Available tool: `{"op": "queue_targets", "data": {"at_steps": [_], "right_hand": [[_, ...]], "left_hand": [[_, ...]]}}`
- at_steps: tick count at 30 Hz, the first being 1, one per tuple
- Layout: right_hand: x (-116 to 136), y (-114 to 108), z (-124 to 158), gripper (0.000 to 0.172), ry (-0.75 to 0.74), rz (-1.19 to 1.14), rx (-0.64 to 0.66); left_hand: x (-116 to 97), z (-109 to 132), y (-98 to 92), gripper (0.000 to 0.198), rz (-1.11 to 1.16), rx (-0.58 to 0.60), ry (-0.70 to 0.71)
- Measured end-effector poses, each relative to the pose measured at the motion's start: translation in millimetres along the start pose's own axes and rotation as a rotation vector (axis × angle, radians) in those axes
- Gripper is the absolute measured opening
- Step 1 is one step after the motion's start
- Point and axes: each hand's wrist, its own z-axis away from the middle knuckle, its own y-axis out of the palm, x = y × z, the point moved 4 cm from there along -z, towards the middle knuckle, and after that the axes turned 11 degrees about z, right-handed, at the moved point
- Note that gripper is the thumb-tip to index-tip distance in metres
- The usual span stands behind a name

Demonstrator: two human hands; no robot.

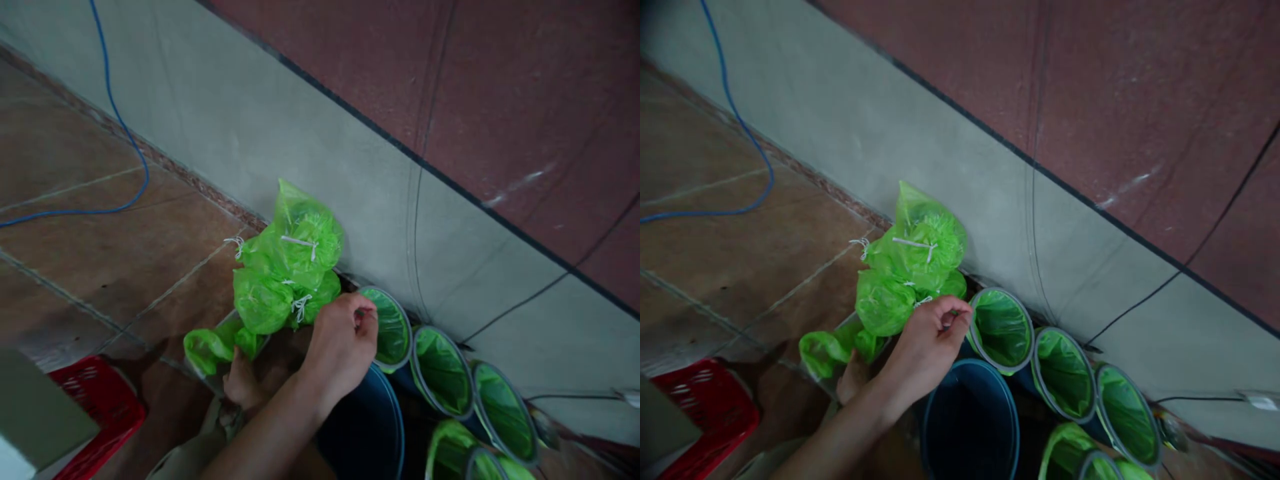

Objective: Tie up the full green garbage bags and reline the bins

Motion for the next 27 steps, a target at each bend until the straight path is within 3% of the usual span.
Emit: {"op": "queue_targets", "data": {"at_steps": [5, 8, 10, 13, 16, 18, 20, 23, 27], "right_hand": [[48, -26, 9, 0.036, 0.08, 0.02, -0.127], [50, -38, 17, 0.042, 0.134, -0.029, -0.189], [27, -55, 27, 0.034, 0.112, -0.098, -0.18], [-33, -98, 50, 0.017, 0.076, -0.329, -0.129], [-100, -147, 80, 0.007, 0.155, -0.587, -0.178], [-133, -170, 97, 0.018, 0.214, -0.566, -0.195], [-157, -182, 112, 0.027, 0.231, -0.412, -0.163], [-182, -190, 132, 0.017, 0.231, -0.136, -0.188], [-213, -197, 156, 0.02, 0.358, -0.122, -0.463]], "left_hand": [[5, 6, -2.9, 0.025, -0.195, 0.102, -0.01], [3, 8, -4.7, 0.033, -0.298, 0.154, 0.014], [-1, 11, -1.0, 0.049, -0.373, 0.237, 0.066], [0, 19, 13.1, 0.064, -0.452, 0.484, 0.095], [10, 24, 26.3, 0.033, -0.537, 0.631, 0.129], [17, 25, 33.9, 0.023, -0.506, 0.687, 0.127], [21, 24, 39.2, 0.022, -0.401, 0.689, 0.032], [21, 26, 43.9, 0.026, -0.232, 0.575, -0.165], [17, 34, 52.9, 0.036, -0.122, 0.453, -0.272]]}}
